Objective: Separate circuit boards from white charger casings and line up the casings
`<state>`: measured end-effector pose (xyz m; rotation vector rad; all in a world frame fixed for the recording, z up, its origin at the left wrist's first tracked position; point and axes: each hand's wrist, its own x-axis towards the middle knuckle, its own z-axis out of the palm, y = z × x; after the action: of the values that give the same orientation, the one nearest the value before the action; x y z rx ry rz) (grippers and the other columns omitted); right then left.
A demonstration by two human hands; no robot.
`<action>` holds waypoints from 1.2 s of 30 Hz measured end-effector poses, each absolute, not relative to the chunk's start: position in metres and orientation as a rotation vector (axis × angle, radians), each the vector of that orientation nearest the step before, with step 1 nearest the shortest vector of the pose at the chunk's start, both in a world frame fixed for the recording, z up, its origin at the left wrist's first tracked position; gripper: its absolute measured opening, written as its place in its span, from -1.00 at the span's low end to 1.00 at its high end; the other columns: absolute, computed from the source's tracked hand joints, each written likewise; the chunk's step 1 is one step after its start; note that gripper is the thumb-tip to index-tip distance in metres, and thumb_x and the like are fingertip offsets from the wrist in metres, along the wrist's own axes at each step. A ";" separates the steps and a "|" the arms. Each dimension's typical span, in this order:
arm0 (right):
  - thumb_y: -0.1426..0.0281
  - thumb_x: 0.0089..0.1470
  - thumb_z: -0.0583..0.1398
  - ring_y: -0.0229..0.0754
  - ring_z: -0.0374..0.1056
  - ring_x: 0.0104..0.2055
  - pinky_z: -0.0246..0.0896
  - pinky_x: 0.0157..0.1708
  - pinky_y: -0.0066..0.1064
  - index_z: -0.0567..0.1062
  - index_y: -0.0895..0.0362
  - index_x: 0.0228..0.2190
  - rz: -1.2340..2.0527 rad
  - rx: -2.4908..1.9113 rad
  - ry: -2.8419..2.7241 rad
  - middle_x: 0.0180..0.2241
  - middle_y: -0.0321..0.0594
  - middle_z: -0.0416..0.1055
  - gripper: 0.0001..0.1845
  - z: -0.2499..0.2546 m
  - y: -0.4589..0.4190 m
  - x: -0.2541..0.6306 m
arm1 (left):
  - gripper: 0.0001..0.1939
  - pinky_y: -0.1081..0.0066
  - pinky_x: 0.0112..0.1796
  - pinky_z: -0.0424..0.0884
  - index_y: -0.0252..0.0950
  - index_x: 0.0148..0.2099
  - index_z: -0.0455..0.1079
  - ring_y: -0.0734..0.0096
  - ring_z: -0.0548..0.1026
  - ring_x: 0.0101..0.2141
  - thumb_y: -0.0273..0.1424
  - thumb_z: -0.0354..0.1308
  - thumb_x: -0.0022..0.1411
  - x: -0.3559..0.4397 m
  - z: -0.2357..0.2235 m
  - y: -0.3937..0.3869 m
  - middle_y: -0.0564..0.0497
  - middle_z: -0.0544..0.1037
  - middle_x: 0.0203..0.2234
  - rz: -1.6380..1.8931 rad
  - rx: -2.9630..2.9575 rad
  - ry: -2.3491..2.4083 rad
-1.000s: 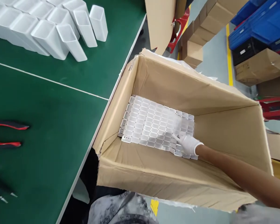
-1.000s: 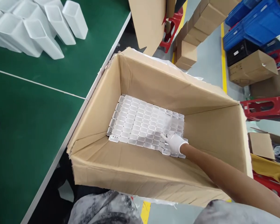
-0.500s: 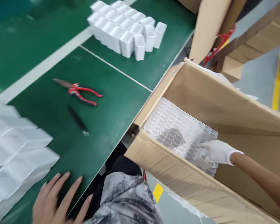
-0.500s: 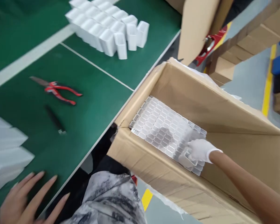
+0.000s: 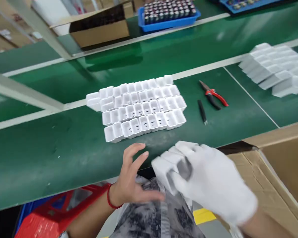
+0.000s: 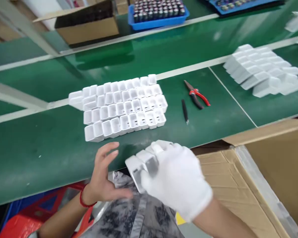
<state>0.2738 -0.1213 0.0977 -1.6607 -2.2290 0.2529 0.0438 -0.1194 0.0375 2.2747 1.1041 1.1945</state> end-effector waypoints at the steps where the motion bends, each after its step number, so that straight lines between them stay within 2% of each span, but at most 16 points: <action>1: 0.04 -0.01 0.31 -0.04 0.42 -0.40 0.27 -0.42 -0.26 0.59 0.08 -0.28 0.182 -1.708 -2.283 -0.39 -0.10 0.52 -0.61 0.095 -0.111 0.249 | -0.03 -0.18 0.12 0.36 -0.17 0.40 0.02 -0.16 0.37 0.14 0.15 0.26 0.11 0.034 0.036 -0.123 -0.30 0.32 0.12 1.119 2.324 1.185; 3: -0.02 -0.04 0.31 0.04 0.41 -0.44 0.24 -0.47 -0.22 0.60 0.19 -0.17 0.045 -1.753 -2.395 -0.44 -0.02 0.50 -0.43 0.085 -0.097 0.213 | -0.14 -0.10 0.08 0.40 -0.20 0.37 0.06 -0.10 0.40 0.08 0.02 0.29 0.18 0.020 0.030 -0.127 -0.29 0.39 0.07 0.994 2.325 1.339; 5: -0.04 0.06 0.26 0.01 0.37 -0.49 0.21 -0.51 -0.23 0.56 0.24 -0.04 0.050 -1.683 -2.408 -0.49 -0.05 0.46 -0.35 0.076 -0.092 0.199 | -0.29 0.00 0.04 0.44 -0.22 0.35 0.08 -0.01 0.43 0.04 -0.14 0.25 0.28 0.012 0.020 -0.127 -0.27 0.44 0.03 0.975 2.236 1.442; 8: 0.16 0.26 0.18 -0.14 0.29 -0.49 0.25 -0.48 -0.29 0.40 0.04 0.19 0.273 -1.479 -2.212 -0.43 -0.21 0.43 -0.48 0.069 -0.093 0.216 | -0.29 0.07 0.02 0.49 -0.24 0.38 0.02 0.05 0.46 0.03 -0.23 0.23 0.31 0.005 0.008 -0.123 -0.26 0.46 0.03 1.029 2.106 1.468; 10: 0.23 0.28 0.18 -0.17 0.25 -0.45 0.32 -0.39 -0.28 0.23 -0.12 0.31 0.376 -1.397 -2.088 -0.30 -0.21 0.43 -0.40 0.064 -0.095 0.234 | -0.19 0.05 0.04 0.48 -0.24 0.41 -0.07 0.03 0.47 0.07 -0.20 0.26 0.29 0.001 0.005 -0.120 -0.27 0.46 0.07 1.020 2.057 1.437; 12: 0.17 0.26 0.21 -0.16 0.27 -0.41 0.38 -0.34 -0.22 0.10 -0.17 0.36 0.476 -1.362 -2.077 -0.18 -0.17 0.39 -0.27 0.054 -0.097 0.247 | -0.11 0.03 0.07 0.47 -0.22 0.43 -0.12 0.01 0.46 0.10 -0.18 0.29 0.25 -0.004 0.004 -0.119 -0.27 0.46 0.10 0.981 2.050 1.387; 15: 0.11 0.23 0.23 -0.16 0.34 -0.35 0.46 -0.30 -0.18 -0.04 -0.14 0.40 0.588 -1.349 -2.179 -0.01 -0.07 0.33 -0.13 0.036 -0.103 0.250 | -0.05 0.00 0.11 0.44 -0.19 0.45 -0.14 -0.02 0.43 0.13 -0.17 0.34 0.21 -0.010 0.007 -0.119 -0.27 0.44 0.13 0.936 2.055 1.303; 18: 0.13 0.24 0.21 -0.12 0.41 -0.27 0.50 -0.26 -0.17 -0.12 -0.13 0.42 0.561 -1.381 -2.236 0.11 -0.01 0.30 -0.10 0.023 -0.106 0.245 | -0.04 -0.03 0.13 0.42 -0.17 0.45 -0.14 -0.02 0.41 0.15 -0.22 0.35 0.19 -0.015 0.011 -0.120 -0.27 0.41 0.16 0.929 2.014 1.263; 22: 0.15 0.23 0.22 -0.07 0.46 -0.18 0.51 -0.23 -0.21 -0.09 -0.10 0.41 0.552 -1.410 -2.216 0.07 -0.04 0.37 -0.11 0.019 -0.102 0.242 | -0.15 -0.02 0.09 0.45 -0.20 0.41 -0.02 0.00 0.43 0.10 -0.27 0.34 0.21 -0.019 0.014 -0.118 -0.26 0.46 0.11 0.939 2.002 1.315; 27: 0.20 0.22 0.26 -0.04 0.49 -0.07 0.49 -0.25 -0.27 -0.04 -0.08 0.41 0.561 -1.385 -2.169 0.11 -0.04 0.41 -0.11 0.016 -0.098 0.240 | -0.27 0.05 0.01 0.49 -0.29 0.31 0.15 0.06 0.43 0.01 -0.27 0.36 0.19 -0.019 0.013 -0.116 -0.25 0.52 0.03 0.979 2.056 1.356; 30: 0.19 0.20 0.27 -0.03 0.51 -0.07 0.50 -0.27 -0.28 -0.03 -0.05 0.40 0.584 -1.396 -2.138 0.13 -0.03 0.44 -0.10 0.014 -0.098 0.238 | -0.30 0.07 -0.02 0.49 -0.29 0.29 0.16 0.08 0.44 -0.02 -0.27 0.35 0.20 -0.017 0.013 -0.115 -0.25 0.53 0.02 0.993 2.069 1.371; 36: 0.18 0.19 0.29 0.02 0.49 0.04 0.50 -0.13 -0.18 -0.03 -0.03 0.41 0.600 -1.374 -2.122 0.14 -0.01 0.44 -0.07 0.010 -0.097 0.237 | -0.27 0.07 -0.03 0.50 -0.24 0.33 0.10 0.09 0.50 -0.04 -0.25 0.32 0.23 -0.017 0.014 -0.114 -0.23 0.52 0.02 0.968 2.064 1.361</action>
<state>0.2366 -0.0967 0.0103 -1.3738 -2.1223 0.6002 -0.0174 -0.1140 0.0137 2.0637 1.3610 0.9683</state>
